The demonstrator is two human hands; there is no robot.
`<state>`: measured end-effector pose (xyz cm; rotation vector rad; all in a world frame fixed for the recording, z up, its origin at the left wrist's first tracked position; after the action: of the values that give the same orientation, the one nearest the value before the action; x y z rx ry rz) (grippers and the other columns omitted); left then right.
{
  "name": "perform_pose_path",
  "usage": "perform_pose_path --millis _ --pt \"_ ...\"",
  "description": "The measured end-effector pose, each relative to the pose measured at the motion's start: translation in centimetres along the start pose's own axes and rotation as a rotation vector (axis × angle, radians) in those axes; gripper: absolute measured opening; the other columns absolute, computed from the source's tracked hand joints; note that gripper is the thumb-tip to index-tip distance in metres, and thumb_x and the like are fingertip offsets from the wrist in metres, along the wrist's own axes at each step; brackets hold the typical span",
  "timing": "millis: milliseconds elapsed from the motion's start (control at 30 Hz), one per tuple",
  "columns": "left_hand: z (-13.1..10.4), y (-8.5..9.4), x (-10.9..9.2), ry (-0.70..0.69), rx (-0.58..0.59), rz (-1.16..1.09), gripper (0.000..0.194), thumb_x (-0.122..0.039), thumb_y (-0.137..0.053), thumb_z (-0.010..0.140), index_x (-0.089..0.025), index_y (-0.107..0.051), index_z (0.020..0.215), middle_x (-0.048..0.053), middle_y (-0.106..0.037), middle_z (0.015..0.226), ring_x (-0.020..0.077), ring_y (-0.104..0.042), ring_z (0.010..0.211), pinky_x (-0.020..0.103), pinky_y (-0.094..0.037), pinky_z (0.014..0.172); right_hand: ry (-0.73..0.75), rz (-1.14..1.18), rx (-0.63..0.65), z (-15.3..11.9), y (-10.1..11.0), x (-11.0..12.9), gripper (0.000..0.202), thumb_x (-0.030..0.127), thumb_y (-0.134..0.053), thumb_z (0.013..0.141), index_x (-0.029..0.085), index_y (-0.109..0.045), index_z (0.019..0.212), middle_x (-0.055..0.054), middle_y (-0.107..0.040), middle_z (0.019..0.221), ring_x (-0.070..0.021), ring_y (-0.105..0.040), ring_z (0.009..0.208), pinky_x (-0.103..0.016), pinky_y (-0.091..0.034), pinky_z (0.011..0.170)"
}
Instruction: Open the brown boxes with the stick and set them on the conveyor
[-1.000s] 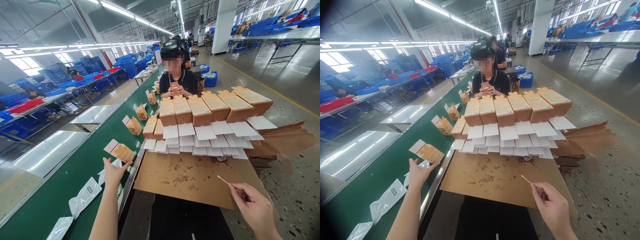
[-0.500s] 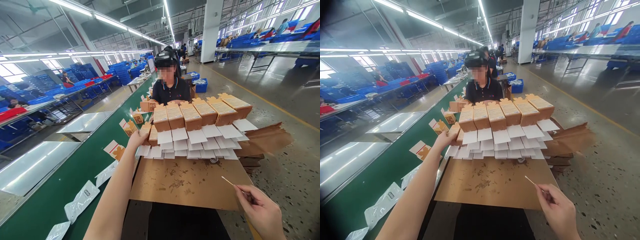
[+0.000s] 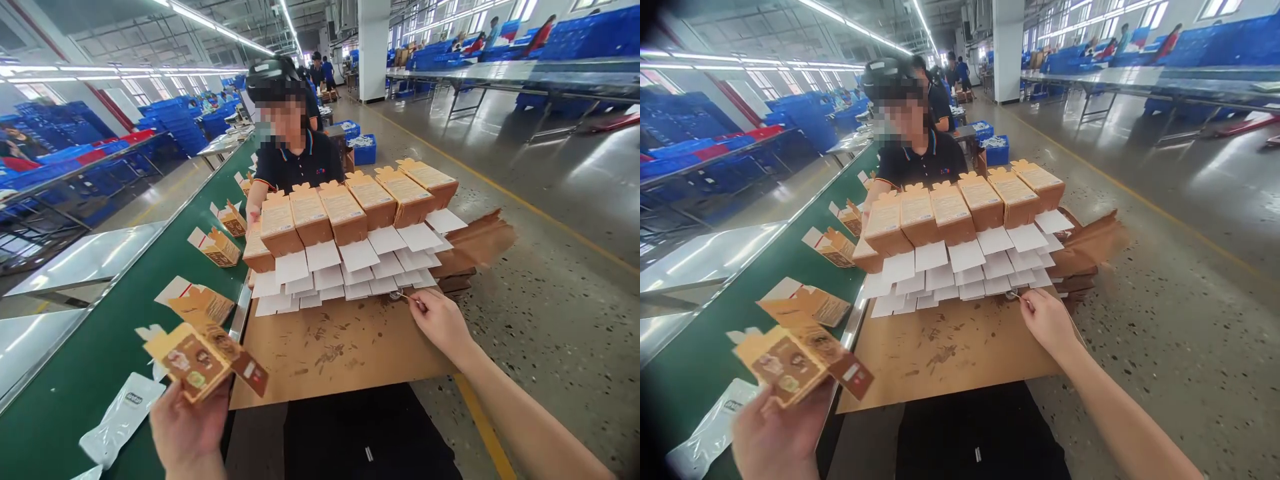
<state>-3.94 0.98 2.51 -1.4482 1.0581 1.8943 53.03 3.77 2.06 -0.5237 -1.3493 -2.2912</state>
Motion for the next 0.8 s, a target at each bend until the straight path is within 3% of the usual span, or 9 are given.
perform_pose_path --millis 67,133,200,267,400,467,533,633,800 --pt "-3.6 -3.6 2.9 0.233 0.156 -0.25 0.096 -0.09 -0.06 0.095 -0.035 -0.073 0.172 0.015 -0.09 0.146 0.0526 -0.084 0.142 0.073 -0.072 0.116 0.009 -0.024 0.047 0.8 -1.2 -0.3 0.027 0.025 -0.062 0.107 0.027 -0.072 0.082 -0.006 -0.075 0.078 -0.0218 -0.071 0.071 -0.032 -0.052 0.069" --pt "-6.9 -7.4 5.0 0.403 0.309 -0.474 0.105 -0.097 -0.078 0.082 -0.037 -0.075 0.169 0.016 -0.087 0.152 0.0554 -0.079 0.15 0.075 -0.068 0.122 0.018 -0.042 0.085 1.5 -2.0 -0.4 0.027 0.021 -0.06 0.105 0.025 -0.072 0.082 -0.008 -0.078 0.081 -0.022 -0.073 0.072 -0.033 -0.051 0.069" --pt "-9.0 -10.1 6.2 0.44 0.417 -0.598 0.118 -0.102 -0.09 0.067 -0.041 -0.076 0.167 0.016 -0.083 0.162 0.0573 -0.075 0.154 0.075 -0.068 0.122 0.022 -0.045 0.11 2.2 -2.4 -0.4 0.028 0.019 -0.059 0.104 0.025 -0.071 0.08 -0.009 -0.079 0.082 -0.0216 -0.072 0.07 -0.033 -0.048 0.066" --pt "-10.1 -11.7 7.4 0.436 0.464 -0.684 0.127 -0.106 -0.096 0.056 -0.042 -0.078 0.163 0.016 -0.081 0.165 0.0562 -0.077 0.151 0.071 -0.071 0.117 0.019 -0.045 0.117 2.4 -2.1 -0.4 0.028 0.021 -0.059 0.104 0.026 -0.071 0.08 -0.009 -0.078 0.081 -0.0209 -0.069 0.066 -0.033 -0.047 0.062" --pt "-10.7 -12.4 9.3 0.464 0.398 -0.709 0.113 -0.102 -0.103 0.055 -0.037 -0.086 0.147 0.015 -0.088 0.141 0.05 -0.081 0.141 0.064 -0.073 0.115 -0.007 -0.024 0.049 0.7 0.7 -0.2 0.032 0.034 -0.062 0.112 0.026 -0.074 0.083 -0.006 -0.072 0.074 -0.0215 -0.069 0.067 -0.032 -0.051 0.064" --pt "-10.7 -12.1 9.4 0.48 0.343 -0.66 0.097 -0.09 -0.108 0.06 -0.037 -0.088 0.139 0.014 -0.09 0.137 0.0487 -0.081 0.143 0.063 -0.072 0.118 -0.023 0.024 -0.011 -1.3 2.0 0.3 0.037 0.039 -0.064 0.116 0.026 -0.077 0.085 -0.004 -0.069 0.071 -0.0214 -0.069 0.067 -0.033 -0.055 0.066" --pt "-10.5 -12.0 8.6 0.474 0.317 -0.592 0.086 -0.078 -0.112 0.065 -0.034 -0.088 0.136 0.014 -0.09 0.139 0.0478 -0.082 0.144 0.063 -0.069 0.122 -0.023 0.132 -0.036 -3.8 2.1 1.8 0.037 0.04 -0.067 0.119 0.025 -0.082 0.089 -0.004 -0.071 0.071 -0.0205 -0.067 0.063 -0.033 -0.056 0.063" --pt "-10.1 -12.7 7.2 0.435 0.329 -0.465 0.084 -0.068 -0.116 0.068 -0.026 -0.087 0.135 0.018 -0.09 0.138 0.0459 -0.083 0.143 0.063 -0.065 0.128 0.036 0.34 0.037 -7.6 -1.1 6.1 0.031 0.034 -0.069 0.12 0.025 -0.086 0.096 -0.001 -0.075 0.073 -0.018 -0.065 0.058 -0.03 -0.052 0.054" --pt "-8.8 -12.7 6.3 0.346 0.274 -0.298 0.102 -0.076 -0.117 0.057 -0.023 -0.082 0.136 0.018 -0.09 0.129 0.0441 -0.086 0.134 0.061 -0.067 0.124 0.143 0.434 0.182 -11.1 -8.1 13.4 0.036 0.019 -0.062 0.12 0.026 -0.077 0.089 0.003 -0.068 0.074 -0.0146 -0.062 0.06 -0.026 -0.05 0.06"
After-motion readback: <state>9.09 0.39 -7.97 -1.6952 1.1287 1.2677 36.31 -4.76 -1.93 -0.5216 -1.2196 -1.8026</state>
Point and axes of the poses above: each hand's wrist, its own z-axis towards the middle knuckle, its own y-axis out of the back of the hand, x = y × z, the point moved 10 cm from there along z, towards the middle knuckle
